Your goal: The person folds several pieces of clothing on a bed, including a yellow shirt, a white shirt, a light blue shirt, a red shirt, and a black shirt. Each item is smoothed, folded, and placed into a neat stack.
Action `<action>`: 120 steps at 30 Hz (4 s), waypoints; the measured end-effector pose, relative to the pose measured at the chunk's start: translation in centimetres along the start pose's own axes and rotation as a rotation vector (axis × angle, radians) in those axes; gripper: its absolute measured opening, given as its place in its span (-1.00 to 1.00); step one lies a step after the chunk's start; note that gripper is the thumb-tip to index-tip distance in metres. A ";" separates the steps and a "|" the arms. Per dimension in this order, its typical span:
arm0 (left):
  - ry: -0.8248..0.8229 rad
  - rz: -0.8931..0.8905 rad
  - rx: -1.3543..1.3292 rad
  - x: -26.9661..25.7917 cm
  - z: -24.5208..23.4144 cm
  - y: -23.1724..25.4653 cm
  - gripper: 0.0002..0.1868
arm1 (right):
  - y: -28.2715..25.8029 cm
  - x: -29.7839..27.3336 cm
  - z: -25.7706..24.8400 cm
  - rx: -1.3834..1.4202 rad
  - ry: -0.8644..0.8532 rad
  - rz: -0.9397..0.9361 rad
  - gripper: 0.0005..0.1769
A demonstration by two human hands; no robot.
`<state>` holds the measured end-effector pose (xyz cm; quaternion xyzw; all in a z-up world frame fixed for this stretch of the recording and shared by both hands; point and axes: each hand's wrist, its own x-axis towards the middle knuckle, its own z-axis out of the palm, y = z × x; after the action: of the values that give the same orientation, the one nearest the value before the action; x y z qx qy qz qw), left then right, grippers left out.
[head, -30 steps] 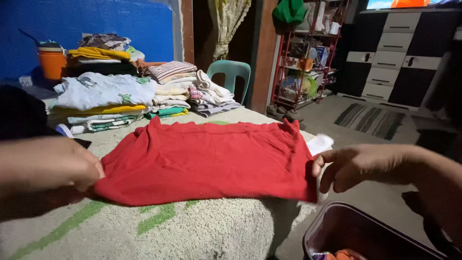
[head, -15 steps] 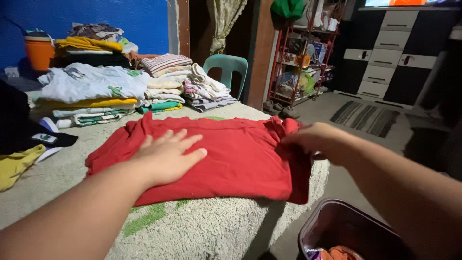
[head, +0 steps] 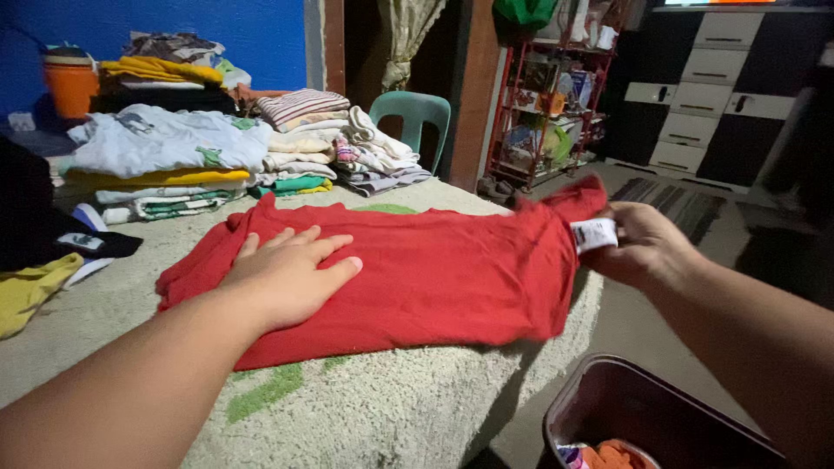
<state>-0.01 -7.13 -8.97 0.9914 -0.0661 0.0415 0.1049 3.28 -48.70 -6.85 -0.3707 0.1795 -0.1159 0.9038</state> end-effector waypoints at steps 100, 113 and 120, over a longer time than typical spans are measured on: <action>-0.193 -0.357 -0.386 8.4 -5.0 -7.9 -0.26 | 18.4 -16.7 10.2 -1.445 -0.809 -0.801 -0.74; -0.195 -0.097 -0.860 20.0 -2.7 1.2 -0.57 | 9.1 -11.5 7.5 -0.579 0.100 0.096 -0.58; -0.119 -0.176 -0.350 19.3 0.2 1.0 -0.11 | 8.8 -11.9 6.9 -1.009 -0.097 0.196 -0.68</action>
<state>18.95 -10.48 -7.14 0.9608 0.0087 -0.0385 0.2746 -4.04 -34.13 -5.75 -0.7469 0.2049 0.0877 0.6264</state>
